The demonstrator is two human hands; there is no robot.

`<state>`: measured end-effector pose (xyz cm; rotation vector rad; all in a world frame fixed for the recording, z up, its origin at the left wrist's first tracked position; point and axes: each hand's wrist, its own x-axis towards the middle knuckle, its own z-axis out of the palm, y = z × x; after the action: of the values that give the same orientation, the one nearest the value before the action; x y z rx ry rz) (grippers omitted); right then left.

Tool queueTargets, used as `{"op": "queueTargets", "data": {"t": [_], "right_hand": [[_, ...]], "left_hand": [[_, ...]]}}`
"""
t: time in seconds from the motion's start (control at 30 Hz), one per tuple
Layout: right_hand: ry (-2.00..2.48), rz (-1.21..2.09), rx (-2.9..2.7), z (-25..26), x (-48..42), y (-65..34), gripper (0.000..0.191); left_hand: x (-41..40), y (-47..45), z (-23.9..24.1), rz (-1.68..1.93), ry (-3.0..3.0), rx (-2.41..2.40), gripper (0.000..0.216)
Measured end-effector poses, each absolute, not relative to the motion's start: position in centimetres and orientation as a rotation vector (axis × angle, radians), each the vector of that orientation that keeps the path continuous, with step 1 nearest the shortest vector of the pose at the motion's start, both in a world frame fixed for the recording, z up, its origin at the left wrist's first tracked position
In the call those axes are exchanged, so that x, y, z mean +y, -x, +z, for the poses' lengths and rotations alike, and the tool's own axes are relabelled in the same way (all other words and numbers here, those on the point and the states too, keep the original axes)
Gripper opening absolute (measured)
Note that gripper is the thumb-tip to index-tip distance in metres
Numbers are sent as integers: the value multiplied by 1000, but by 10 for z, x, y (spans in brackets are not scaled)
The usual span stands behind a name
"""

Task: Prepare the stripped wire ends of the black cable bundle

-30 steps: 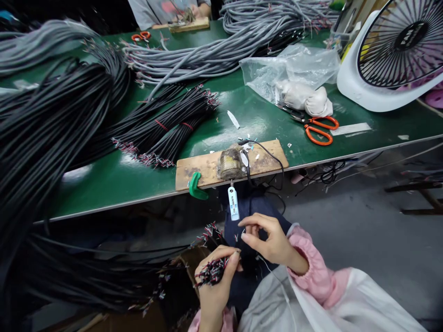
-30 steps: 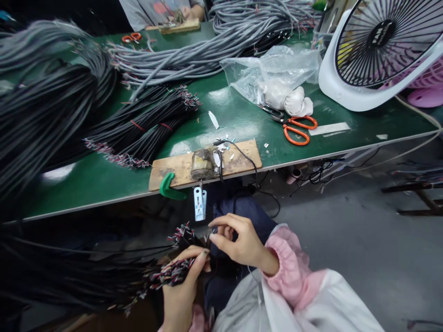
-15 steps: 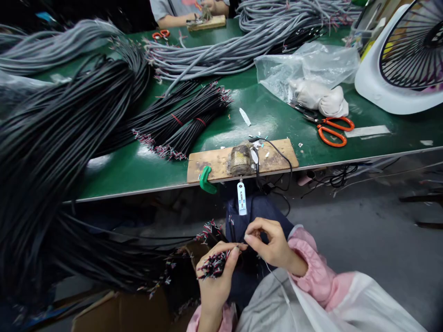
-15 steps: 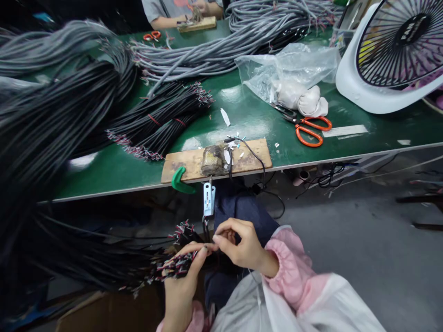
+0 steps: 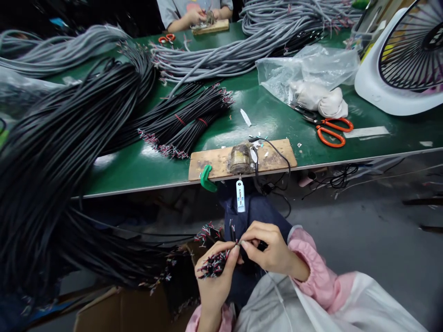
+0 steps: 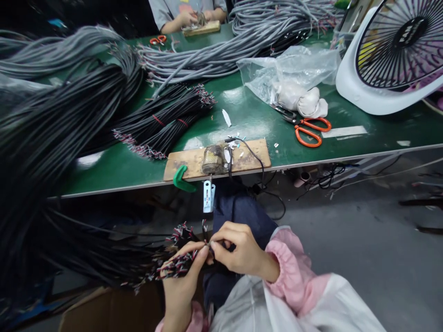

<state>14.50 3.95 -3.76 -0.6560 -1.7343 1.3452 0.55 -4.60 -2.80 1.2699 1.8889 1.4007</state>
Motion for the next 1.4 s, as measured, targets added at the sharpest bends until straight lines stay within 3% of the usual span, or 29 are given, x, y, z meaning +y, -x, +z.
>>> {"op": "queueTargets", "data": {"t": [0.4,1.07,1.4], "right_hand": [[667,1546,-1628,-45,48,-148,32],[658,1523,-1641,-48,50,-147,31],[654,1544,-1632,-51,48,-145,18]], "left_hand": [[-47,-5,-28,1297,-1217,1731,18],[-44,-2,-32,1270,-1263,1734,22],[-47,-7,-34,1304,-1058,1787,23]]}}
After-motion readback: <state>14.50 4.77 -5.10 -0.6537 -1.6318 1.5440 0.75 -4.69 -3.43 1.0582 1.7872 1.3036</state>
